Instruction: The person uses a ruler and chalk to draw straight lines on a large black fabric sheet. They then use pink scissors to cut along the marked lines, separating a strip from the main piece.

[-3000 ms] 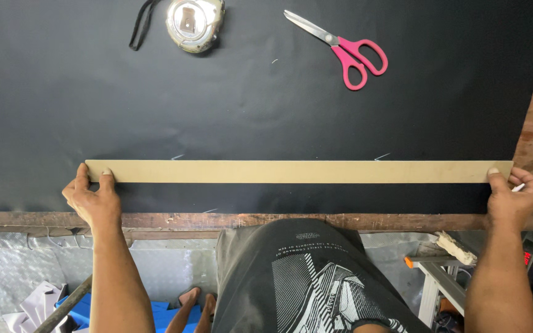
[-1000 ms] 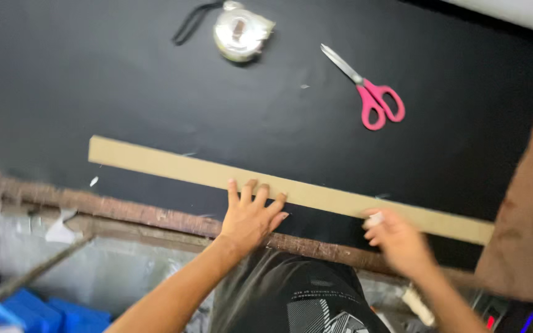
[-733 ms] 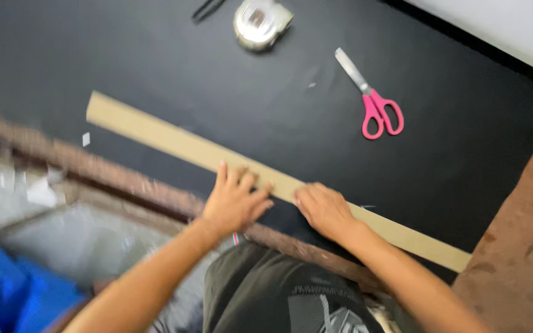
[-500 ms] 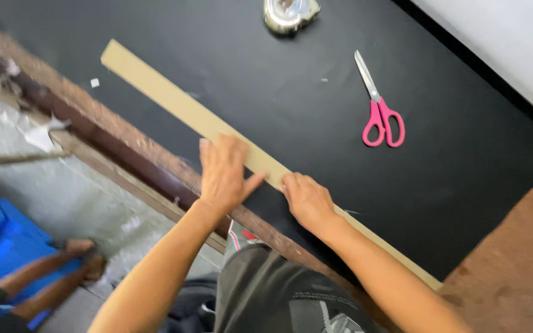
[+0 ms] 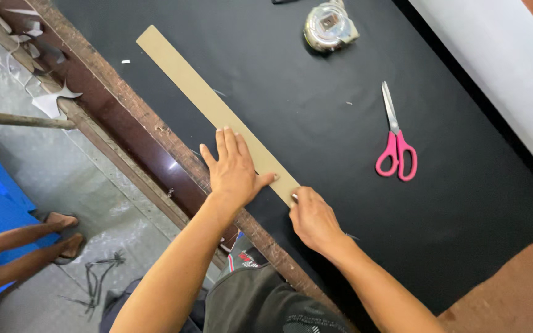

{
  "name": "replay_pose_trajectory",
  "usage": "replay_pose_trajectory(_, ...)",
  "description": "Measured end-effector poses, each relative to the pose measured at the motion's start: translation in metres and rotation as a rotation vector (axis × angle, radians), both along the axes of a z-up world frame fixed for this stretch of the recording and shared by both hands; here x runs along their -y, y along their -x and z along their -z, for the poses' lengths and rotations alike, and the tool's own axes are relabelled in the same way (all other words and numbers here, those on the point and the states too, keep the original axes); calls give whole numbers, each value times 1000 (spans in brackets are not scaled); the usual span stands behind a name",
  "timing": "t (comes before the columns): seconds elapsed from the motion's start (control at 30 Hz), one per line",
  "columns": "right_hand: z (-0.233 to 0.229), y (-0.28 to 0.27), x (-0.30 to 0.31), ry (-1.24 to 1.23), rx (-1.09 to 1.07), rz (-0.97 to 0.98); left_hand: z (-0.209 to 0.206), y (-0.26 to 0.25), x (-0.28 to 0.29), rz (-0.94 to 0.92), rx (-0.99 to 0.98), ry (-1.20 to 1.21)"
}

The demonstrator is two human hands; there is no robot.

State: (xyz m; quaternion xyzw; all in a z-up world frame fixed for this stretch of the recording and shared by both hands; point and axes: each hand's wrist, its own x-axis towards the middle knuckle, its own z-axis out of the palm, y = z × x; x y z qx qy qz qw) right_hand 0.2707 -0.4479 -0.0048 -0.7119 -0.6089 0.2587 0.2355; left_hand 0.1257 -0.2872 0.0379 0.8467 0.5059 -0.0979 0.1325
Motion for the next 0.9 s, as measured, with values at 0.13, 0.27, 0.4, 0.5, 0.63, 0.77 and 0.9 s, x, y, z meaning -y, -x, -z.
replay_pose_trajectory(0.13, -27, -33, -26, 128, -134, -74, -8, -4, -7, 8, -73, 55)
replay_pose_trajectory(0.27, -52, -61, -93, 177, -299, -94, -14, -4, -12, 11, -68, 86)
replay_pose_trajectory(0.4, -52, -58, -194, 48, -301, -26, -13, -6, -18, 15, -89, 141)
replay_pose_trajectory(0.5, -36, -30, -269, -111, -281, -42, -8, -4, -15, 20, -76, 120)
replay_pose_trajectory(0.63, -14, 14, -359, -347, -391, -106, -4, -5, -19, 21, -82, 161)
replay_pose_trajectory(0.77, 6, 43, -410, -316, -393, -114, -1, -4, -21, 5, -82, 212)
replay_pose_trajectory(0.9, 13, 54, -432, -318, -327, -191, 2, -4, -21, 0, -54, 226)
